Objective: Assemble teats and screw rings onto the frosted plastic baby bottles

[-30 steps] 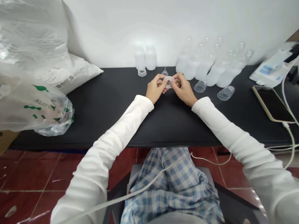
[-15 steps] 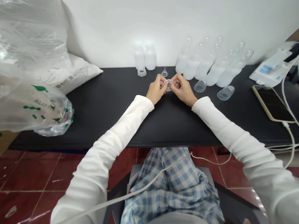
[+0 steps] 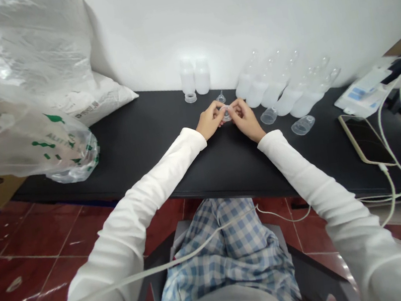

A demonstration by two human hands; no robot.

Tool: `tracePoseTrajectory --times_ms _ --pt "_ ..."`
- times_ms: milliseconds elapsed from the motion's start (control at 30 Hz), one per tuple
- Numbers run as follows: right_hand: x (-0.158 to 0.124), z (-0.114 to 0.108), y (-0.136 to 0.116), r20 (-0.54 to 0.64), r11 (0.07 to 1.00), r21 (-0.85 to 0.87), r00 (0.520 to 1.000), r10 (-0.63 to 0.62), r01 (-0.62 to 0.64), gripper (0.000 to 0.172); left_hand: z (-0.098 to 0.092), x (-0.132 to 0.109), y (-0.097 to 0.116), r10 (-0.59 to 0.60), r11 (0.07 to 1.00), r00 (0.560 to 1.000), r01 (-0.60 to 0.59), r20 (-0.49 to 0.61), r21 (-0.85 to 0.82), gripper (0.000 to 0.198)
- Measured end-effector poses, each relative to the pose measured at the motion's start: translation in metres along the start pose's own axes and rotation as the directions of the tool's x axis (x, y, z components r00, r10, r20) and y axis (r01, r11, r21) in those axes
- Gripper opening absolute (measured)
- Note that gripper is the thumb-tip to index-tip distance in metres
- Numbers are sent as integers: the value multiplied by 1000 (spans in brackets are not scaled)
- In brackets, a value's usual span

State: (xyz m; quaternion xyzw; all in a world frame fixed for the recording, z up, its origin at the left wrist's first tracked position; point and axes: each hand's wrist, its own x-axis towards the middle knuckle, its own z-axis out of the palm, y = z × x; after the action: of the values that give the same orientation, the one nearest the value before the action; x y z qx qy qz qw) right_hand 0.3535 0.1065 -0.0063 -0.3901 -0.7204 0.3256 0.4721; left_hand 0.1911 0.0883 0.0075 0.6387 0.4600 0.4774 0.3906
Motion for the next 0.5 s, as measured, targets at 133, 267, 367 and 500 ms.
tracePoseTrajectory --times_ms 133,267,367,500 --pt "-1 -2 -1 26 999 -17 999 -40 41 57 -3 0 -3 43 997 999 -43 8 59 2" --pt "-2 -3 -5 31 998 -60 999 -24 26 53 -5 -2 -3 117 985 993 -119 27 124 3" --pt "-4 -3 -8 28 996 -86 999 -26 28 50 -6 -3 -3 165 973 986 -169 37 158 9" --pt "-4 -3 -7 20 996 -84 999 -37 39 48 -6 -2 -7 190 964 981 -195 48 178 13"
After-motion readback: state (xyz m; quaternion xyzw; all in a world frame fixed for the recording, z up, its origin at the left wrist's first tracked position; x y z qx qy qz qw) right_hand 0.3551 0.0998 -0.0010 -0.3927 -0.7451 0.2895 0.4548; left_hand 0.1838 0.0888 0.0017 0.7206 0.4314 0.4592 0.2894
